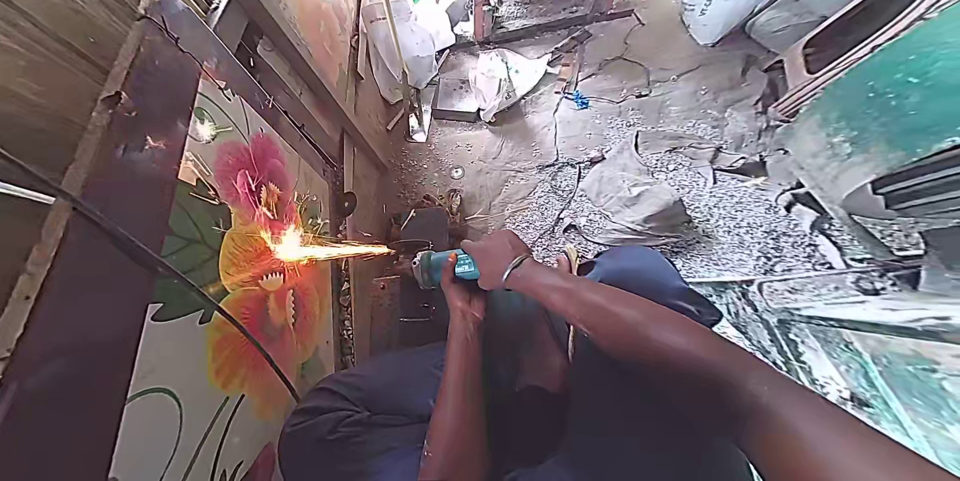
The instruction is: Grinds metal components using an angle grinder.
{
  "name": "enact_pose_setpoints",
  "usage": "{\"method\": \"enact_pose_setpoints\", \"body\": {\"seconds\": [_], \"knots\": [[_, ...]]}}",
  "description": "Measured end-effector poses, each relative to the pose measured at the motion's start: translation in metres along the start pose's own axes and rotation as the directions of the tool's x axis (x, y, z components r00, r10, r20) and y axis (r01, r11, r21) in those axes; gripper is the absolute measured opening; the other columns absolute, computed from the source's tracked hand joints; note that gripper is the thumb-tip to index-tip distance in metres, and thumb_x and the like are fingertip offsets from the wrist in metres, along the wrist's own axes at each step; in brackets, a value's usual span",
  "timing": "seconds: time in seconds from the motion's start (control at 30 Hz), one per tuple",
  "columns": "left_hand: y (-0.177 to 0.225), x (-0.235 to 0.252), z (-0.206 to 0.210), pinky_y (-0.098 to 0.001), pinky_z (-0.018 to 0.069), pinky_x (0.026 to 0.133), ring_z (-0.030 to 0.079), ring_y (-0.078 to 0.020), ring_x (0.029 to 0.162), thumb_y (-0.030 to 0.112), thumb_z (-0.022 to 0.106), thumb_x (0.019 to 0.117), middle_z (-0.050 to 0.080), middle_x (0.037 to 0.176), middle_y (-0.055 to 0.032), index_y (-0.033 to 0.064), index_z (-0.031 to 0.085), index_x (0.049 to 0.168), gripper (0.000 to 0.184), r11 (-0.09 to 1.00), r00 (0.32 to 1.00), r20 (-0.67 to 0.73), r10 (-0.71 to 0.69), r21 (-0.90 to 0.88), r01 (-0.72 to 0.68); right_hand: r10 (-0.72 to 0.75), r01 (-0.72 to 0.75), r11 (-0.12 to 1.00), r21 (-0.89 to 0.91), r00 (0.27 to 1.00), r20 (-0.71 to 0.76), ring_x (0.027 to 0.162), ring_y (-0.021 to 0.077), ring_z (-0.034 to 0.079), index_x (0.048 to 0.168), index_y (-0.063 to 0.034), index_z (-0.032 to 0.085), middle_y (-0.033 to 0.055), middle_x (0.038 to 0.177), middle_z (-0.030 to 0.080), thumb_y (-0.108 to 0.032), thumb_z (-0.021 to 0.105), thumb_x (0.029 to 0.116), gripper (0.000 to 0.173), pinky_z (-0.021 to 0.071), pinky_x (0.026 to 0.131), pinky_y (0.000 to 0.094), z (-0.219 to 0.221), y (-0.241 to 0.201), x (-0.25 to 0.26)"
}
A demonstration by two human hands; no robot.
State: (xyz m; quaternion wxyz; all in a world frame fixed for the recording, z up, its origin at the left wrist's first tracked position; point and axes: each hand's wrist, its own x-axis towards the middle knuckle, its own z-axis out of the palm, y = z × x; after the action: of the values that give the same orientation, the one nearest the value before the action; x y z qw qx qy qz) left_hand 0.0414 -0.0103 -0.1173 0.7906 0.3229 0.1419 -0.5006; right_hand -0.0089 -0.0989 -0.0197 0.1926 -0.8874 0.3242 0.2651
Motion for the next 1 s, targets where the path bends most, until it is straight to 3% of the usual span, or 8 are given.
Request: {"method": "enact_pose_setpoints", "body": {"seconds": [0.27,0.37,1.0], "knots": [[-0.0013,-0.0045,0.0008,-0.0416,0.0612,0.069,0.070,-0.0212,0.079,0.028,0.043,0.1014,0.069,0.088,-0.0104,0.0068,0.058,0.104,0.026,1.000,1.000,0.000,0.008,0.031,-0.008,0.013,-0.013,1.000,-0.003,1.000,0.002,0.100,0.0429,0.068,0.130,-0.0127,0.059,0.0208,0.108,0.070,-0.028,0.081,0.0741,0.063,0.0526,0.079,0.0631,0.0037,0.0000,-0.0037],[-0.0022,-0.0053,0.0018,-0.0441,0.0599,0.073,0.069,-0.0221,0.083,0.028,0.041,0.1039,0.067,0.092,-0.0107,0.0079,0.055,0.109,0.026,0.998,1.000,-0.023,0.011,0.059,-0.010,0.014,-0.014,1.000,0.006,1.000,0.001,0.098,0.0439,0.068,0.129,-0.0111,0.060,0.0222,0.106,0.070,-0.027,0.082,0.0736,0.062,0.0524,0.078,0.0628,0.0039,0.0004,-0.0065],[-0.0013,0.0008,-0.0035,-0.0432,0.0602,0.073,0.069,-0.0217,0.083,0.029,0.042,0.1013,0.068,0.092,-0.0106,0.0073,0.056,0.108,0.027,0.999,1.000,0.005,0.007,0.035,-0.007,0.011,-0.011,1.000,0.006,1.000,-0.002,0.098,0.0442,0.068,0.133,-0.0142,0.058,0.0222,0.107,0.069,-0.026,0.081,0.0736,0.065,0.0521,0.078,0.0637,0.0038,-0.0011,0.0004]]}}
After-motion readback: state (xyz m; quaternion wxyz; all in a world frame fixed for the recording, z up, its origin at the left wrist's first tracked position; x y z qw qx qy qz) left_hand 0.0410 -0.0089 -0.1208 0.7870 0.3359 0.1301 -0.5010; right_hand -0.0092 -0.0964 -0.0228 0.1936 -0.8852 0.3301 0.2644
